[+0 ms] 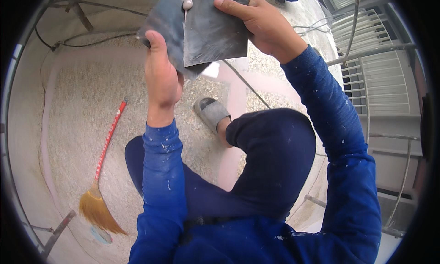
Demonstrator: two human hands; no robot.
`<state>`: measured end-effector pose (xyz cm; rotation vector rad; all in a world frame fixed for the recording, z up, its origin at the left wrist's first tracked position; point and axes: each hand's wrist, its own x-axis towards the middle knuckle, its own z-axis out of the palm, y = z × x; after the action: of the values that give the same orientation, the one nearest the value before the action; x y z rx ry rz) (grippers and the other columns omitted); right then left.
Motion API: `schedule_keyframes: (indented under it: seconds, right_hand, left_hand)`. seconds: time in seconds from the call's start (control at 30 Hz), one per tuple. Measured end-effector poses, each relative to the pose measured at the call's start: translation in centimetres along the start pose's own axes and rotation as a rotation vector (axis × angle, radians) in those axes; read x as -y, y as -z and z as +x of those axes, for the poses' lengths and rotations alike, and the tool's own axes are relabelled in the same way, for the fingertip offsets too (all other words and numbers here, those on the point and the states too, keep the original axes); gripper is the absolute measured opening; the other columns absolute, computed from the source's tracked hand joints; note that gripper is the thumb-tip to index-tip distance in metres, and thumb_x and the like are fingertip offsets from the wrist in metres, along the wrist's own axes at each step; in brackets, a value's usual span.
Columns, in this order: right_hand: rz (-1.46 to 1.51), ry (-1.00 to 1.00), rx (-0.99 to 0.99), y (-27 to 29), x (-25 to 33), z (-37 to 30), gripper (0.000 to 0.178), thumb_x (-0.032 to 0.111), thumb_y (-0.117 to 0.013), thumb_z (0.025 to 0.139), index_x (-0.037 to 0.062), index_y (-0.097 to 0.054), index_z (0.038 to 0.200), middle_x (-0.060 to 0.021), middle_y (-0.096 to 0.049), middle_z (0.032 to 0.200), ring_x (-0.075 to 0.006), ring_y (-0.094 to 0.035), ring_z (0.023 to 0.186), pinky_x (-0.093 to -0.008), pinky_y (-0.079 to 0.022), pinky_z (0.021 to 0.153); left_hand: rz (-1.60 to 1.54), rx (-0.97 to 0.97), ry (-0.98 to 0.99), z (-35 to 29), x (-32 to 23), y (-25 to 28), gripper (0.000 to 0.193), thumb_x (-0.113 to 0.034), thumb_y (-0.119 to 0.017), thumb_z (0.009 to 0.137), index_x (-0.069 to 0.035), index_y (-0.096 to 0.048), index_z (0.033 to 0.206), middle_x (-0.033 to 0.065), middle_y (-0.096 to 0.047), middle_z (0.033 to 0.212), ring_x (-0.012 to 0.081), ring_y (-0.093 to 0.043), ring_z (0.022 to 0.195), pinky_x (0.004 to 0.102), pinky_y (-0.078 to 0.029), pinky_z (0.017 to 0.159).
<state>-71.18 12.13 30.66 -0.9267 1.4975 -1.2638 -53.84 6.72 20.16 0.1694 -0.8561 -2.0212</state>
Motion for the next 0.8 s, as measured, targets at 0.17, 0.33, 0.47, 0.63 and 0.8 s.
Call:
schedule_keyframes:
  seconds: [0.17,0.33,0.47,0.63,0.8]
  right_hand:
    - [0.313,0.007,0.102,6.3,-3.1,3.1,0.044,0.029,-0.066,0.098,-0.0040,-0.061,0.127,-0.0102,-0.070,0.115,-0.0192,-0.068,0.104,-0.0301,-0.052,0.093]
    - [0.339,-0.190,0.075,14.4,-12.1,0.8,0.061,0.039,-0.066,0.098,-0.0011,-0.048,0.141,-0.0145,-0.061,0.134,-0.0238,-0.062,0.121,-0.0370,-0.049,0.107]
    - [0.549,-0.300,-0.165,14.1,-23.5,-2.3,0.058,0.043,-0.052,0.105,0.0018,-0.046,0.145,-0.0148,-0.059,0.138,-0.0265,-0.059,0.127,-0.0420,-0.046,0.110]
    - [0.871,-0.280,-0.363,10.4,-30.9,-0.5,0.055,0.045,-0.039,0.109,0.0046,-0.044,0.146,-0.0121,-0.056,0.141,-0.0255,-0.056,0.128,-0.0425,-0.045,0.110]
    - [0.563,-0.268,-0.233,8.4,-33.6,0.6,0.060,0.056,-0.053,0.100,0.0058,-0.055,0.133,-0.0059,-0.065,0.111,-0.0150,-0.060,0.094,-0.0298,-0.047,0.079]
  left_hand:
    - [0.154,-0.134,0.363,-1.3,4.8,6.6,0.065,-0.050,-0.034,0.109,0.003,-0.047,0.142,0.0150,-0.058,0.140,0.0258,-0.060,0.125,0.0403,-0.050,0.107]
    - [0.045,-0.582,0.612,-4.2,10.0,13.5,0.060,-0.047,-0.050,0.105,0.002,-0.051,0.139,0.0142,-0.063,0.131,0.0255,-0.066,0.116,0.0418,-0.055,0.099]
    - [-0.193,-0.379,0.779,-5.4,13.0,14.3,0.055,-0.044,-0.054,0.104,0.001,-0.053,0.136,0.0129,-0.065,0.129,0.0253,-0.066,0.115,0.0416,-0.054,0.100]
    - [-0.207,-0.257,0.879,-5.6,17.8,9.6,0.053,-0.044,-0.055,0.104,0.000,-0.055,0.134,0.0106,-0.067,0.125,0.0221,-0.068,0.110,0.0379,-0.055,0.097]
    - [0.056,-0.363,0.750,-4.9,20.0,7.9,0.056,-0.044,-0.057,0.103,0.001,-0.053,0.136,0.0094,-0.065,0.127,0.0201,-0.065,0.111,0.0350,-0.053,0.097]
